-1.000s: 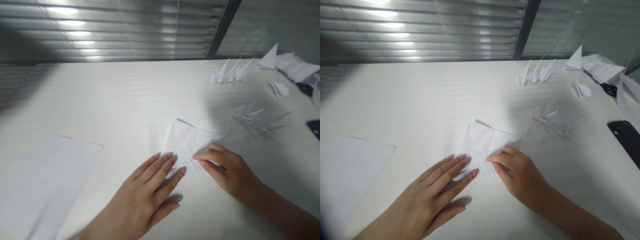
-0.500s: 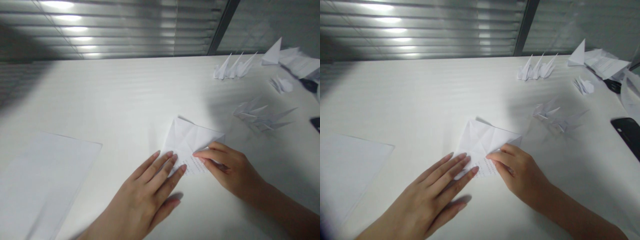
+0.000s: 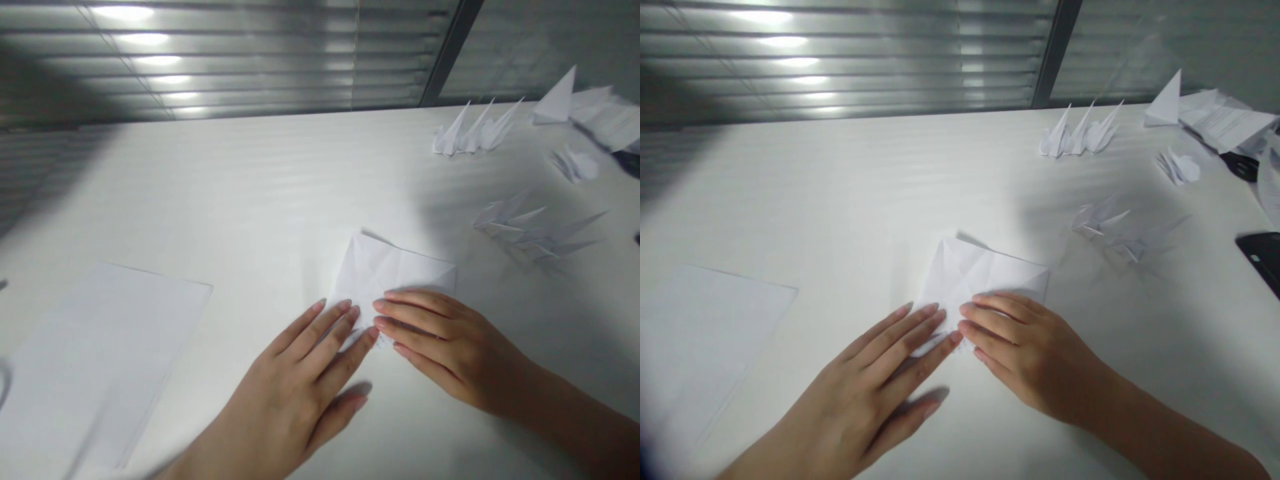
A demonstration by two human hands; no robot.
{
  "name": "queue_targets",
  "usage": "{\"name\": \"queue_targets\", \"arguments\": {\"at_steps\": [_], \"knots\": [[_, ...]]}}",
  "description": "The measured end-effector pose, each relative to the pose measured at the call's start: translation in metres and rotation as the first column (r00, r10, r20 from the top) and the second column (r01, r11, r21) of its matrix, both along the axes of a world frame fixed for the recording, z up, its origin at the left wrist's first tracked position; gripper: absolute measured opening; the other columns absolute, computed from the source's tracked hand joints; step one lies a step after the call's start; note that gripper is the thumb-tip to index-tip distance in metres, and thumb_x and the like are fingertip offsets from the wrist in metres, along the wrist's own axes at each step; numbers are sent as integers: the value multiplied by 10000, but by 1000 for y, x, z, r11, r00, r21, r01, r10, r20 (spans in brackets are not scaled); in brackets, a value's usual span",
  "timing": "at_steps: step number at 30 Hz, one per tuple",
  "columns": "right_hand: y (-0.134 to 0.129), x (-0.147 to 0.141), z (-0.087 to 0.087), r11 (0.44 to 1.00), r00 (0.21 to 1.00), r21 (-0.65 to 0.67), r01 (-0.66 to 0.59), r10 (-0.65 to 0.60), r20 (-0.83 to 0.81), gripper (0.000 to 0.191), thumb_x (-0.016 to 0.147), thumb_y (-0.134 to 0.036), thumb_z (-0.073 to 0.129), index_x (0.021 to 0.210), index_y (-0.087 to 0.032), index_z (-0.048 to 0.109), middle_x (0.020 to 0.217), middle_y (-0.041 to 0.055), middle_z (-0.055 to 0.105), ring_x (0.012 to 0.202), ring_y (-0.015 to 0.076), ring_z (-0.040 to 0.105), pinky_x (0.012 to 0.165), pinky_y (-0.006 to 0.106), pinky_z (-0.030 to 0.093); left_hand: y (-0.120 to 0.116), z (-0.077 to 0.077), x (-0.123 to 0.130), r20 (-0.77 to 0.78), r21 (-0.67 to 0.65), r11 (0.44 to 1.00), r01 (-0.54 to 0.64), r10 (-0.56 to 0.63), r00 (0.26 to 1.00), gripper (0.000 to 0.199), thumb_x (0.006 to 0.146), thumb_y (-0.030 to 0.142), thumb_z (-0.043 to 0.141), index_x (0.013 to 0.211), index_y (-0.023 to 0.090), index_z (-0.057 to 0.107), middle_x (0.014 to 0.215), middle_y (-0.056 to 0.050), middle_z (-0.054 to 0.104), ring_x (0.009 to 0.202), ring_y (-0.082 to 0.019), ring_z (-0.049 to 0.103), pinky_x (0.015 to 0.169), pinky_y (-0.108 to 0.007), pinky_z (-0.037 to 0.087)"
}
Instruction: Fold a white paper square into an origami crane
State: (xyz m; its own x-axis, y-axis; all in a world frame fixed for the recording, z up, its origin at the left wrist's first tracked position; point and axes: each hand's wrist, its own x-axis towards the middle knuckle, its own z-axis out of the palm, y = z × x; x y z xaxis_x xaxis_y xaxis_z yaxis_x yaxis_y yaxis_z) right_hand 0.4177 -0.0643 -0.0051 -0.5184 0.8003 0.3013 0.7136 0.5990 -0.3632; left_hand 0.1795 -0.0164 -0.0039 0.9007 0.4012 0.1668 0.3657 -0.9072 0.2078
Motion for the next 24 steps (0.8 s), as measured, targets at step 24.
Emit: {"name": "queue_targets", "arguments": {"at_steps": [24], "knots": [[-2, -2, 0, 1000, 998, 12, -5, 6, -61, 261, 898, -80, 507, 1126, -74, 633, 1161, 96, 674, 1159, 220, 551, 1001, 392, 502, -48, -4, 8, -96, 195, 980, -25, 45, 994, 666, 923, 624, 291, 1251, 116, 570, 1319, -78, 582, 1207, -259, 538, 1002, -354, 377]]}}
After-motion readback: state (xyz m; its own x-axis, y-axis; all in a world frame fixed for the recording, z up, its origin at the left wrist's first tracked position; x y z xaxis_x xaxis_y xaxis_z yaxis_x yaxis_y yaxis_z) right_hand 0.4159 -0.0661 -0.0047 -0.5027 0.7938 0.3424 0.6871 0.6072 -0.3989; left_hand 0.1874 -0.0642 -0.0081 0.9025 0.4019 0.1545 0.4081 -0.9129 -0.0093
